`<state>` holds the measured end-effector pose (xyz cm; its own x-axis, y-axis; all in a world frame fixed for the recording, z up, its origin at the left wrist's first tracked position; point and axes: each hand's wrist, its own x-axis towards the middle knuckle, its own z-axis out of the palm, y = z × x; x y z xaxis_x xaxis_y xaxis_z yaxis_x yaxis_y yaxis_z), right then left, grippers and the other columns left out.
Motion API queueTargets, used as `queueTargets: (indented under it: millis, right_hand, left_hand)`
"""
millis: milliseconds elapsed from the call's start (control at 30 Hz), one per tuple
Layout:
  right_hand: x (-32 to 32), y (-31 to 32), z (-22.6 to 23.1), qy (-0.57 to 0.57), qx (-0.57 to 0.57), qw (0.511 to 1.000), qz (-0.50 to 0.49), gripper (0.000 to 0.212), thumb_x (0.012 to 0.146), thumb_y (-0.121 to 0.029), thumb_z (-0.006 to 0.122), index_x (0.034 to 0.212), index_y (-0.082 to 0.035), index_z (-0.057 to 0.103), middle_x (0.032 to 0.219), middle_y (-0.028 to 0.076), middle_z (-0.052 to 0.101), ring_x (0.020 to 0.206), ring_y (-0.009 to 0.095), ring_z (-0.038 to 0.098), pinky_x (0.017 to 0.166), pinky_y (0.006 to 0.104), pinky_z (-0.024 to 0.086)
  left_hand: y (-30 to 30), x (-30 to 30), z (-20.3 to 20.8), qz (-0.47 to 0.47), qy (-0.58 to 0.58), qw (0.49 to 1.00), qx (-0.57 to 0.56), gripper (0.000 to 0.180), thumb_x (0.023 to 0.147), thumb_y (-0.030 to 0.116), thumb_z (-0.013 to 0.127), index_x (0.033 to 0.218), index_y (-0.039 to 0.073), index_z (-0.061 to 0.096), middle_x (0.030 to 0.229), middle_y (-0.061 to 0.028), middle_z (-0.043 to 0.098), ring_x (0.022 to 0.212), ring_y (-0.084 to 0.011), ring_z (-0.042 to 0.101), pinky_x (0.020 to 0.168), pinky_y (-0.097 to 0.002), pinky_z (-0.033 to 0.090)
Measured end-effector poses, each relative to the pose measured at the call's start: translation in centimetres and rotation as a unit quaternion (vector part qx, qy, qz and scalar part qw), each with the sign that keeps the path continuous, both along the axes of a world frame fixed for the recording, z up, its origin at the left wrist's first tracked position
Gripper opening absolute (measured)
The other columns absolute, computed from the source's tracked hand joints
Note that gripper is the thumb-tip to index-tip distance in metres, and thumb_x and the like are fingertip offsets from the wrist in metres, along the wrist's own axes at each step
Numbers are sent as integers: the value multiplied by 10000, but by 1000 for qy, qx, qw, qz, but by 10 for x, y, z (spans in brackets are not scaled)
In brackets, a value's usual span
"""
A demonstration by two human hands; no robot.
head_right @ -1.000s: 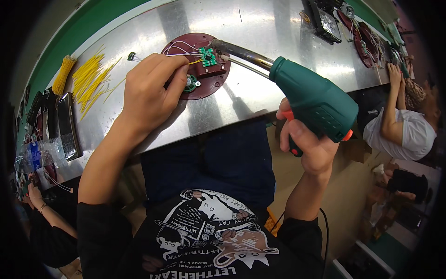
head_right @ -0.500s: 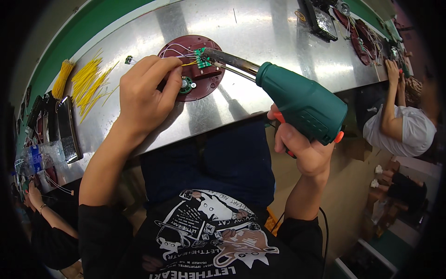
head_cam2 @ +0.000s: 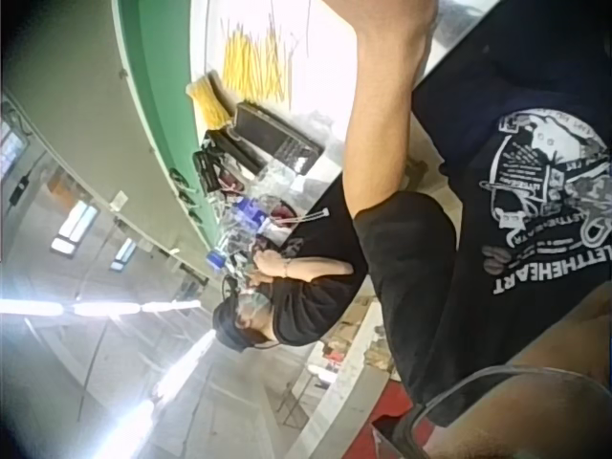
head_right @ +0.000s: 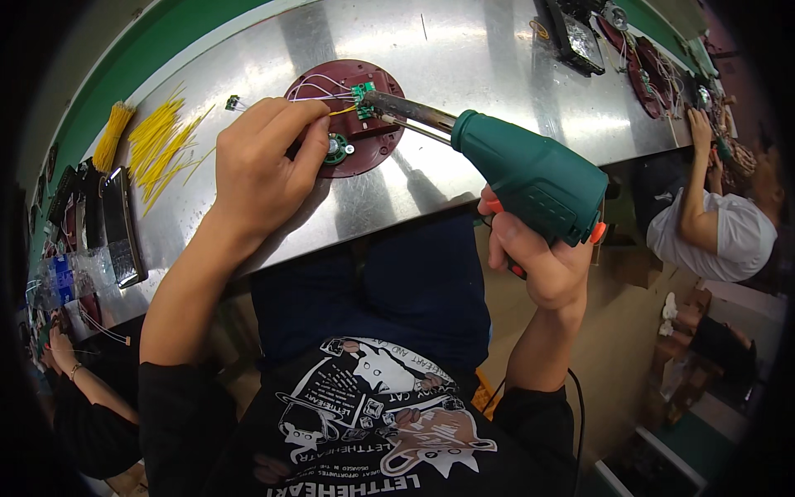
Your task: Soldering wires and electronic components onto circular circuit boards at an assembly line station.
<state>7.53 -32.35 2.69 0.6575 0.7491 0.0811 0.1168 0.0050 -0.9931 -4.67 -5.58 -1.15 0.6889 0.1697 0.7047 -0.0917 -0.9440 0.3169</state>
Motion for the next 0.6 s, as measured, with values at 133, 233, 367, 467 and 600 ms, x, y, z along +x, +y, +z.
queueTargets:
  millis: [133, 233, 367, 467, 600]
  right_hand:
    - [0, 0, 1, 13, -4, 1000, -3, 509, 845, -126, 608, 1272, 125, 492, 944, 208, 569, 591, 190, 572, 395, 246, 447]
    - [-2, 3, 2, 28, 5, 1000, -11, 502, 844, -132, 605, 1260, 126, 492, 908, 196, 550, 577, 193, 568, 391, 249, 447]
    - [0, 5, -3, 73, 24, 997, -25, 488, 846, -149, 608, 1233, 124, 493, 866, 184, 524, 520, 197, 549, 377, 257, 441]
    - [1, 5, -8, 114, 24, 993, -29, 472, 846, -156, 613, 1208, 122, 495, 849, 181, 511, 469, 200, 531, 367, 262, 434]
    - [-2, 7, -11, 68, 34, 996, -39, 437, 862, -179, 607, 1163, 119, 498, 871, 207, 529, 414, 202, 509, 358, 263, 428]
  left_hand:
    - [-2, -4, 5, 5, 45, 999, -5, 88, 815, 38, 712, 902, 28, 707, 765, -110, 673, 667, -275, 647, 597, -361, 512]
    - [-1, -6, 5, 6, 43, 999, -3, 89, 814, 39, 713, 903, 29, 707, 761, -109, 670, 667, -275, 646, 594, -362, 510]
    - [-1, -5, 5, 6, 46, 999, -1, 91, 815, 42, 713, 905, 30, 708, 757, -108, 667, 667, -276, 644, 592, -365, 509]
    - [0, -2, 2, 4, 33, 999, 4, 77, 803, 55, 704, 879, 44, 689, 733, -93, 637, 655, -267, 624, 570, -370, 495]
    - [2, -2, -1, 3, 4, 1000, 11, 58, 777, 78, 686, 822, 74, 650, 683, -62, 576, 632, -249, 586, 529, -381, 468]
